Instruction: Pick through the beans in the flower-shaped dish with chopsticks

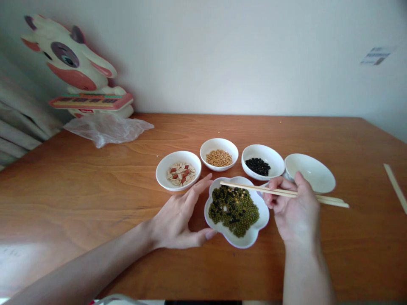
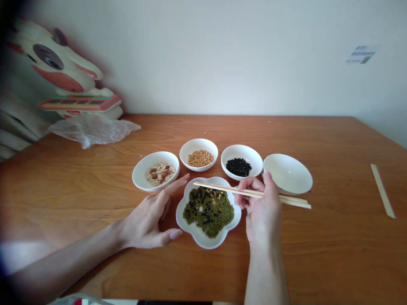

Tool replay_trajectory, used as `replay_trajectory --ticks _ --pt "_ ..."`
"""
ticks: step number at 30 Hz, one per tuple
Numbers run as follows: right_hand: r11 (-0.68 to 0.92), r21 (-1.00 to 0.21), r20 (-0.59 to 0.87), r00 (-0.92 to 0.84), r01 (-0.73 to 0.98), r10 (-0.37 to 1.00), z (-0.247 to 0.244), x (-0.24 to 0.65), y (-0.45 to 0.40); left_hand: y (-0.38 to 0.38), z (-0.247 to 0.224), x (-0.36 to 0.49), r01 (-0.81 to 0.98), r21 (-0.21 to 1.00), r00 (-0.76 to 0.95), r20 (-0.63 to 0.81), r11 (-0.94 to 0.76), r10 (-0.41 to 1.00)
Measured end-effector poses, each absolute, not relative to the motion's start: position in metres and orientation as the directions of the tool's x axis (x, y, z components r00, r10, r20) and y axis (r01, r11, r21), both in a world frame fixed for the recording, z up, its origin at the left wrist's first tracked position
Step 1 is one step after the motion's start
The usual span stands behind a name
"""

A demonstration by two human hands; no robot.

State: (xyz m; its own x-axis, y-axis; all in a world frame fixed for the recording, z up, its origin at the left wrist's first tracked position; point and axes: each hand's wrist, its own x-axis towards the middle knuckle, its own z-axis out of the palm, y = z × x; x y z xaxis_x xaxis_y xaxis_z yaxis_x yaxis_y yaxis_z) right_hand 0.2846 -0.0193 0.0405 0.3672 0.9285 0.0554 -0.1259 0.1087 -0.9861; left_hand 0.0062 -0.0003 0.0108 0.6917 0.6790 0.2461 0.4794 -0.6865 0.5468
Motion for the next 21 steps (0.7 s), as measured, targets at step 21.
replay_trajectory --ticks 21 --pt "0.135 -0.932 0.27 0.4 0.335 0.876 0.049 0.276 -0.037 -0.001 0.013 0.006 0.463 0.575 0.688 0.247 -0.675 0.682"
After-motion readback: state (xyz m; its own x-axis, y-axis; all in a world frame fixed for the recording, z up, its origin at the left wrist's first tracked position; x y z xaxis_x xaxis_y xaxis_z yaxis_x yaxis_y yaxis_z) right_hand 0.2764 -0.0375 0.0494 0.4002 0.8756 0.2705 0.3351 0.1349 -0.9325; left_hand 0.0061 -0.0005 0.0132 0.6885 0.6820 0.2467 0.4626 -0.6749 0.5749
